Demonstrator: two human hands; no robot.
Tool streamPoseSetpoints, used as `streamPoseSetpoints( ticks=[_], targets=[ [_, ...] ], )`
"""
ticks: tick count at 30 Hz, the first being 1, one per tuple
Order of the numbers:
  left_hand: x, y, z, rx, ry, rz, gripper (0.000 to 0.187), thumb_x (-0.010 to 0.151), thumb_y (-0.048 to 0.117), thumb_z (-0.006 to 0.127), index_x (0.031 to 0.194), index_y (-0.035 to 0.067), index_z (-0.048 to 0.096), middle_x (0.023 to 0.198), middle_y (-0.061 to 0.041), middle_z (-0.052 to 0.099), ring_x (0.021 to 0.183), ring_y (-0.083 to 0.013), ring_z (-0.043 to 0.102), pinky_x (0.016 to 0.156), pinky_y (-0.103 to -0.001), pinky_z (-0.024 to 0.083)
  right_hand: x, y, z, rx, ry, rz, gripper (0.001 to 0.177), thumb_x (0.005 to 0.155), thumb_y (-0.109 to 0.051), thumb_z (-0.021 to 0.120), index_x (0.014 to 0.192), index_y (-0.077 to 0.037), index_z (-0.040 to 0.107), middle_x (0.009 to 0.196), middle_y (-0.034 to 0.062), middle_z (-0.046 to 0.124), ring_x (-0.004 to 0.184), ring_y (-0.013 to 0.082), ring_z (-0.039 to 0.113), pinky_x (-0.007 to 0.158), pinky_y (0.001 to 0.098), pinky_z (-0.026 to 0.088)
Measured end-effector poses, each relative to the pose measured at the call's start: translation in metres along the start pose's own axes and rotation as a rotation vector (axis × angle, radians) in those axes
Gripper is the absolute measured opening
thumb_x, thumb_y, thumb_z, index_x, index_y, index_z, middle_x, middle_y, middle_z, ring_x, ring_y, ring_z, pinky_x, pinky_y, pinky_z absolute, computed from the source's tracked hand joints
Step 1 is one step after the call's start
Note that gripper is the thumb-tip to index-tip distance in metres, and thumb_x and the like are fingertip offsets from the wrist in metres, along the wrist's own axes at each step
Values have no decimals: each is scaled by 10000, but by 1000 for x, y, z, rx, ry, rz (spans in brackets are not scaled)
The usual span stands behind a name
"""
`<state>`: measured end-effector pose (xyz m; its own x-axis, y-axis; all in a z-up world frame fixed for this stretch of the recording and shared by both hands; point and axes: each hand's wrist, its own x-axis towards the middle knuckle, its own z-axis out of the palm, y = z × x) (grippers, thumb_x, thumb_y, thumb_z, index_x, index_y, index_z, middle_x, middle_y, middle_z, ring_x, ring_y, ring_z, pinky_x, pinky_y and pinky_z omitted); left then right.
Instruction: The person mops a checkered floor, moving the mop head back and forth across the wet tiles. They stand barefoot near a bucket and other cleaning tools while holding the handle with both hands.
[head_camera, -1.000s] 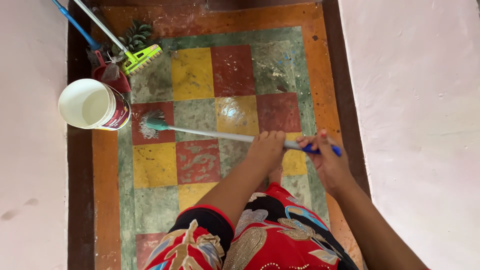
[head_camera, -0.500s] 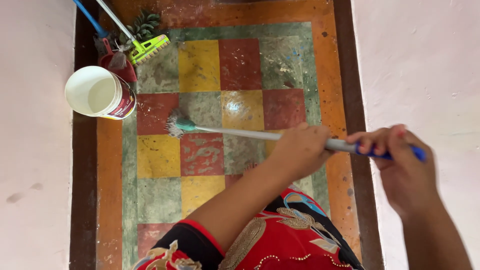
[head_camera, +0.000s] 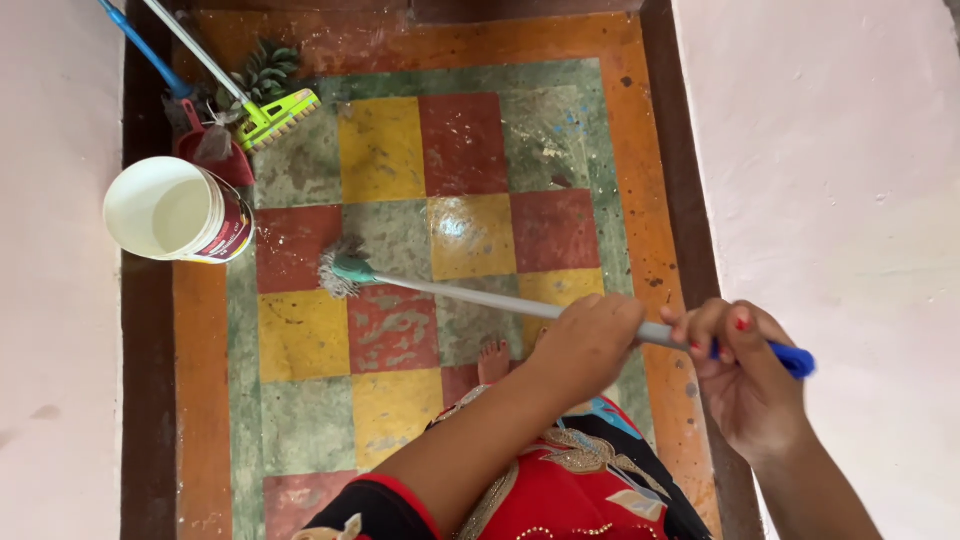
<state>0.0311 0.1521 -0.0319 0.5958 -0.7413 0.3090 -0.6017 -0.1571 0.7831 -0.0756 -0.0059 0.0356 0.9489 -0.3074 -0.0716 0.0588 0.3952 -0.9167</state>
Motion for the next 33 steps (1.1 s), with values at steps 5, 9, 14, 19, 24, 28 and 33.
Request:
streamPoseSetpoints(
  ticks=[5,9,14,19,24,28,33],
  targets=[
    [-2,-44,16,70,37,-17,222,904,174,700,1003,73,529,965,-144,607,920,-383,599,831,-500,455,25,32,-6,53,72,73,373,1149,-271,450,819,-98,466,927,135,655,1120,277,647,1168,492,445],
    [-2,-61,11,143,18,-80,220,889,174,703,998,84,534,965,-141,619,938,-384,601,824,-503,457,39,43,1,-10,138,131,387,1146,-302,440,823,-89,455,1022,180,693,1246,336,633,1162,483,481],
    [-5,-61,5,129,-8,-99,231,882,173,709,1011,87,539,969,-137,630,957,-379,601,836,-501,453,38,39,-3,-58,118,223,376,1126,-317,441,837,-79,475,1033,182,701,1278,336,621,1154,481,458],
    [4,-45,-9,114,-26,-116,253,869,191,726,1033,90,561,965,-135,653,948,-376,611,842,-500,453,33,12,2,-120,31,233,402,1122,-322,444,843,-49,543,988,178,705,1302,357,624,1157,484,436],
    [25,-3,-26,-11,-25,-55,283,873,220,737,1056,87,567,970,-116,667,937,-354,637,826,-500,472,17,-31,-9,-236,-10,36,470,1184,-294,478,827,-7,586,871,191,653,1123,386,657,1148,576,450],
    [31,21,-32,-70,-32,-36,258,904,233,727,1049,93,566,953,-103,651,926,-342,638,818,-490,483,10,-51,1,-273,-34,-51,534,1242,-326,458,806,-32,550,825,173,650,1030,344,659,1235,580,429],
    [22,18,-23,-64,-36,15,226,931,251,690,1027,102,551,927,-90,615,871,-328,617,763,-468,475,4,-33,-3,-87,-107,-63,542,1240,-331,456,770,-62,488,749,88,521,840,241,556,1216,578,422]
  ],
)
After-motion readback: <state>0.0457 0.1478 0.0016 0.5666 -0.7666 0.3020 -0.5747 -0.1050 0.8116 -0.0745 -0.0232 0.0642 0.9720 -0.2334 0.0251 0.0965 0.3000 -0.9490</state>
